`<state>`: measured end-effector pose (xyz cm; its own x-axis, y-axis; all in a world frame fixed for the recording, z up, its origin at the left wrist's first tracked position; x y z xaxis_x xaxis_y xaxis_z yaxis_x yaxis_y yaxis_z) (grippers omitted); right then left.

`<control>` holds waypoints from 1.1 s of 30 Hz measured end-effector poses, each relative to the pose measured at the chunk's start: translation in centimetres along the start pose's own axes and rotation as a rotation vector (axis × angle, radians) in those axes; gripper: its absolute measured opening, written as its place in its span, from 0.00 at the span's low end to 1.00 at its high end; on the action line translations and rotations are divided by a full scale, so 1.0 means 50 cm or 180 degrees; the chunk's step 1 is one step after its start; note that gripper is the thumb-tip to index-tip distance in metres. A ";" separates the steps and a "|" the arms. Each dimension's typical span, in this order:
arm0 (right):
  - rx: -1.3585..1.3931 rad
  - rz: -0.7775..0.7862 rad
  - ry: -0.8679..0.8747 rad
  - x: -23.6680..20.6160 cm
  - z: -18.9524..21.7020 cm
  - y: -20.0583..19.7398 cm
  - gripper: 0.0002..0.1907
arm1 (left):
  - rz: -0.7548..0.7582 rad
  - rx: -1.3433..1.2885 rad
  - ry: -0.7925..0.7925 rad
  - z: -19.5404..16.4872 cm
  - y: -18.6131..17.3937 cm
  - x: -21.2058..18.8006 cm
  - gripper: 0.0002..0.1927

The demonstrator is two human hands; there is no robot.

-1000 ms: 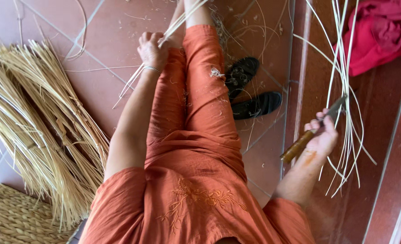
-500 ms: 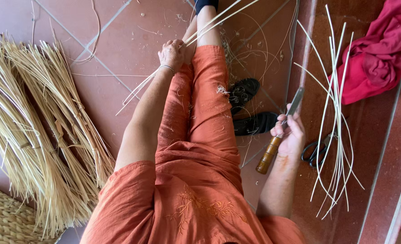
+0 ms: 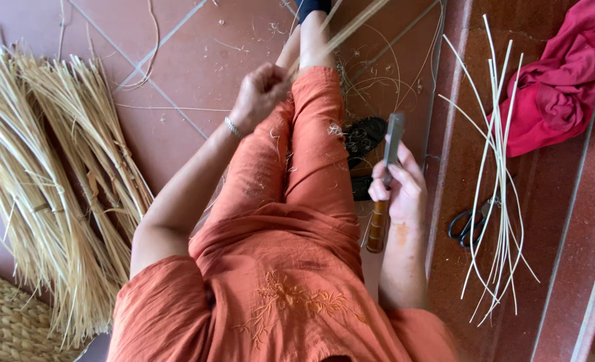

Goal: The person sits on the floor and uses a small knife to split thin stalks lengthwise, working one stalk at a time and setting split halves aside. They then gather the split stalks into a bundle and align the bundle by hand.

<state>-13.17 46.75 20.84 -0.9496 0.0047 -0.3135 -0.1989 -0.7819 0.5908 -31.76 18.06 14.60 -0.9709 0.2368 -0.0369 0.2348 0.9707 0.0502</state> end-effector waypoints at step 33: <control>-0.0762 0.1013 0.0121 -0.129 -0.047 0.340 0.33 | 0.0823 -0.0363 -0.0156 -0.200 0.015 -0.358 0.06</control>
<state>-9.86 31.96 31.16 -0.9441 -0.2808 -0.1727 0.1701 -0.8638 0.4743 -14.68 14.17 25.27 -0.8753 0.4803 -0.0564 0.4648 0.8677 0.1762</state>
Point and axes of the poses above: each hand's wrist, its own x-axis towards the middle knuckle, its own y-axis out of the palm, z = x × y, the point moved 7 cm from there along x, towards the middle knuckle, and after that the axes turned 3 degrees about -z, right-handed, at the moved point
